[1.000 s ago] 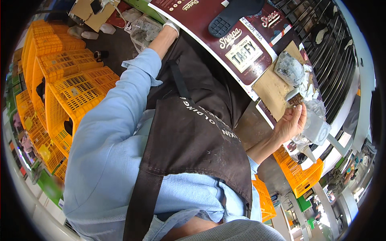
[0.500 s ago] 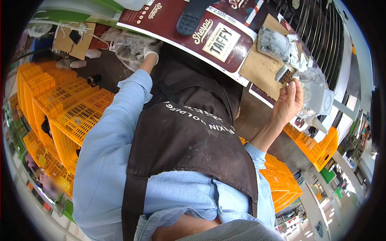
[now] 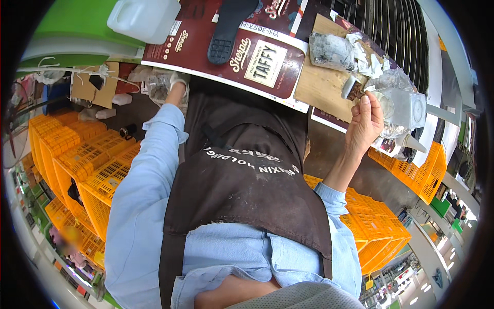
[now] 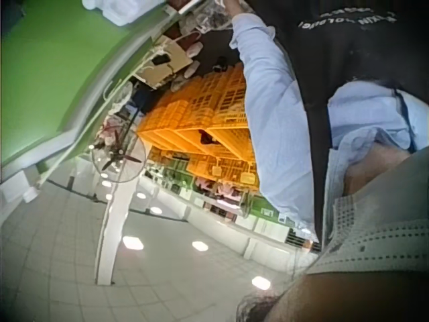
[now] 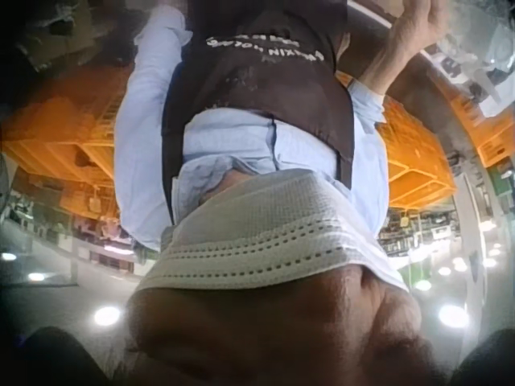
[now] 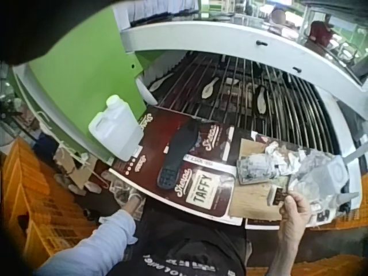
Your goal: The person is applying a liquid adhesive to the bottom of various shoe outsoles using a small sponge.
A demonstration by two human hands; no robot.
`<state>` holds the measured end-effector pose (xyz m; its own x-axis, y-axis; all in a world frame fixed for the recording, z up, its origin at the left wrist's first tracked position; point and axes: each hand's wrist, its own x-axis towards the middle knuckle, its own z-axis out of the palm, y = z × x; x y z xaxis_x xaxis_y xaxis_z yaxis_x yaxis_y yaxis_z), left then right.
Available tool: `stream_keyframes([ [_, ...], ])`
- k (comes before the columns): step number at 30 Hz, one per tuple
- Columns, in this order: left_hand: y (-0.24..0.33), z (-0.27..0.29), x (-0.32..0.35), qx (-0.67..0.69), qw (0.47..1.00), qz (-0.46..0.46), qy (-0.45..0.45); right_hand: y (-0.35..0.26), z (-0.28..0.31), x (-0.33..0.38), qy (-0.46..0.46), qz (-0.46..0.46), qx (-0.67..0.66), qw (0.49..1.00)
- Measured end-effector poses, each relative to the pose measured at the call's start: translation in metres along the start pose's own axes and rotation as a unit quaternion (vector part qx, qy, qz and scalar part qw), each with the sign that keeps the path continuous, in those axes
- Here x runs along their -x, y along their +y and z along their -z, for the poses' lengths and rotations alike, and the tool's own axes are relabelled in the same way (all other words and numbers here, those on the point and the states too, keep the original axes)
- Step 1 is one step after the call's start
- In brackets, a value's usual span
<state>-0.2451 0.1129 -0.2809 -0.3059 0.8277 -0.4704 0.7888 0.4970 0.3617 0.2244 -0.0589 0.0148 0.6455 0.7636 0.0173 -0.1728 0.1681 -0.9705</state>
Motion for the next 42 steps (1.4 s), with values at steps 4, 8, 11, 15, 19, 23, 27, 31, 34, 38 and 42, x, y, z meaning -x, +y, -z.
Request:
stream_keyframes([
  [4, -0.014, 0.007, 0.064, -0.183, 0.975, -0.104, -0.071, 0.002, 0.007, 0.0, 0.03, -0.001, -0.007, 1.0],
  [8, 0.014, 0.053, 0.157, 0.019, 0.975, -0.148, -0.165, 0.01, 0.009, -0.002, 0.033, -0.018, -0.009, 0.999],
  [11, 0.059, 0.09, 0.217, 0.13, 0.959, -0.221, -0.122, 0.014, 0.006, -0.007, 0.028, -0.02, -0.019, 0.999],
  [15, 0.119, 0.121, 0.249, 0.233, 0.897, -0.356, 0.12, 0.012, -0.001, -0.013, 0.011, 0.003, 0.013, 1.0],
  [19, 0.175, 0.12, 0.225, 0.067, 0.892, -0.39, 0.216, 0.001, 0.006, -0.016, -0.002, 0.016, 0.085, 0.996],
  [23, 0.204, 0.104, 0.207, -0.058, 0.91, -0.36, 0.198, -0.031, 0.038, -0.025, 0.009, 0.084, 0.199, 0.976],
  [27, 0.209, 0.097, 0.202, -0.103, 0.912, -0.336, 0.21, -0.06, 0.075, -0.047, 0.055, 0.142, 0.296, 0.943],
  [31, 0.21, 0.098, 0.199, -0.092, 0.923, -0.316, 0.199, -0.061, 0.089, -0.062, 0.056, 0.187, 0.506, 0.84],
  [34, 0.211, 0.099, 0.199, -0.087, 0.929, -0.307, 0.189, -0.05, 0.087, -0.066, 0.041, 0.212, 0.606, 0.766],
  [38, 0.21, 0.101, 0.2, -0.09, 0.926, -0.316, 0.185, -0.037, 0.081, -0.064, 0.032, 0.194, 0.664, 0.721],
  [42, 0.208, 0.102, 0.199, -0.096, 0.924, -0.325, 0.178, -0.031, 0.079, -0.061, 0.027, 0.166, 0.684, 0.71],
])
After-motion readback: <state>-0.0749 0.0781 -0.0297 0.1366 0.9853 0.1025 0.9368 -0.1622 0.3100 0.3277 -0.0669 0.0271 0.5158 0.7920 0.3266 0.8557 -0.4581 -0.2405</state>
